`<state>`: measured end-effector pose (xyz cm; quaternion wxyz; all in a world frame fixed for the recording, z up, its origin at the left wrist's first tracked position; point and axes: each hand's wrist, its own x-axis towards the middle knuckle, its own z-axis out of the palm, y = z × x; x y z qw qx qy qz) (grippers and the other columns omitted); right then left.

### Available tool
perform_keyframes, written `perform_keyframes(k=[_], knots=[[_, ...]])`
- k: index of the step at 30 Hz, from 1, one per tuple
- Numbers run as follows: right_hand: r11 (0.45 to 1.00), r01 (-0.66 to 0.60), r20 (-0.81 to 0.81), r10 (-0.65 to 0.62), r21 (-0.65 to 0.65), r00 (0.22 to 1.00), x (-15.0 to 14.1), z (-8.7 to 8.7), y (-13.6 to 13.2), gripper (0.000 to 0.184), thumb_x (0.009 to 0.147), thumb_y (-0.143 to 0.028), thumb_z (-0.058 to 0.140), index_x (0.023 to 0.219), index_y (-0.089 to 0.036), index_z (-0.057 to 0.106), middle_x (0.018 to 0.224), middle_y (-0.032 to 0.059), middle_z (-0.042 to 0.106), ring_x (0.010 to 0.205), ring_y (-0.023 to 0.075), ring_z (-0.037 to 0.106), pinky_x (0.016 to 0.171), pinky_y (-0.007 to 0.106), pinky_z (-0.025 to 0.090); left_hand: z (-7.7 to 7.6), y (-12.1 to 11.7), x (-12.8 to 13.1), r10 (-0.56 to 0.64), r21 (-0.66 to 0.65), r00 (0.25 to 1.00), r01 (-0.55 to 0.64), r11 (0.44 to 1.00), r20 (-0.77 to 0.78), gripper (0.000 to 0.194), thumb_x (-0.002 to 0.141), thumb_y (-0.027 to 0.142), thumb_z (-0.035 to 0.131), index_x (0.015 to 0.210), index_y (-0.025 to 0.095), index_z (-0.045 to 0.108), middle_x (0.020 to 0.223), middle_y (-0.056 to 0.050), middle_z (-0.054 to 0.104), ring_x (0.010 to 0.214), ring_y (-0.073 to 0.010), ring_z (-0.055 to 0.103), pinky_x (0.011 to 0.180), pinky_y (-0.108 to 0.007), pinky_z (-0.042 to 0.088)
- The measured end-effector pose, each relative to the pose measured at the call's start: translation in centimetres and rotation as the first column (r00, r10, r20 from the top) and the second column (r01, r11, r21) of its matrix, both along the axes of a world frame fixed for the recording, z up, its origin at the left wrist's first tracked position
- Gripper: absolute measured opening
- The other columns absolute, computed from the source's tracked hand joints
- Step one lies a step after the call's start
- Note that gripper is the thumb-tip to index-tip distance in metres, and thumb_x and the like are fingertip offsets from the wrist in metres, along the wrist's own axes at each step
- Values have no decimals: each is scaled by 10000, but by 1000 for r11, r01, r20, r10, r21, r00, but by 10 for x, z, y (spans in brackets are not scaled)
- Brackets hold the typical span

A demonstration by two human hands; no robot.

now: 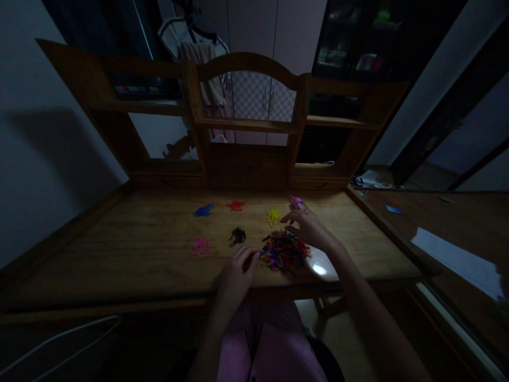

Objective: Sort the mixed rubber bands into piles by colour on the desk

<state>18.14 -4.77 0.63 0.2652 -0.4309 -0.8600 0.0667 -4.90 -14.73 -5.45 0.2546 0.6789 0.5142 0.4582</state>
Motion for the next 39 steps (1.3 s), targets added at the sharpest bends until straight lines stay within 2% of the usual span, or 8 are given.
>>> perform_keyframes(k=[3,5,9,13,20,26,34,39], knots=[[988,-121,73,129,-99,989,-9,0,0,263,795,-66,650,961,-249,740,953,55,736,947,214,653,891,375,467,-1,1,0,-7,18,1000,7,1000,3,200,950,300,478,922,230,663,978,-51,695,953,-203,651,869,-316,499],[973,-152,120,174,-172,977,-16,2,-1,270,806,-43,606,918,-245,747,945,45,741,954,196,654,880,328,467,-2,1,0,-11,20,1000,11,1000,-2,194,949,289,481,923,230,664,982,-45,694,956,-197,649,869,-308,495],[967,-88,229,144,-239,963,-21,2,3,246,822,-61,566,920,-200,744,944,67,738,942,184,655,866,275,445,-3,2,0,-15,16,1000,15,1000,-4,184,949,270,491,927,224,668,983,-35,691,954,-183,645,864,-291,486],[959,-28,256,103,-281,961,-17,-2,10,190,809,-119,601,929,-180,735,948,76,728,881,182,654,808,264,448,-3,2,1,-15,27,1000,15,1000,-6,177,946,252,499,923,223,672,977,-32,693,947,-177,647,856,-276,483],[976,-77,106,100,-205,989,-1,5,6,98,826,-166,647,855,-171,741,817,62,724,807,192,646,876,328,435,-4,2,0,-18,14,1000,18,1000,-5,180,953,260,501,934,223,676,987,-31,688,959,-175,640,862,-279,477],[969,-58,46,71,-242,996,0,4,5,124,855,-231,642,910,-173,737,823,60,718,801,176,641,769,290,451,-3,0,0,-19,12,1000,19,1000,-5,175,952,262,504,932,220,672,991,-34,685,960,-176,638,860,-280,477],[964,-55,99,84,-261,992,-21,-8,11,151,852,-290,659,900,-175,744,814,59,727,743,165,635,691,260,432,-5,1,0,-9,28,1000,10,1000,-7,174,948,260,505,929,223,675,988,-35,691,952,-178,644,863,-289,485],[945,-57,150,110,-321,983,-22,-7,13,148,826,-193,635,927,-167,740,853,67,729,751,159,642,669,243,429,-4,0,1,-20,25,1000,20,999,-13,179,954,252,496,936,226,672,993,-35,687,956,-176,640,857,-286,481]])
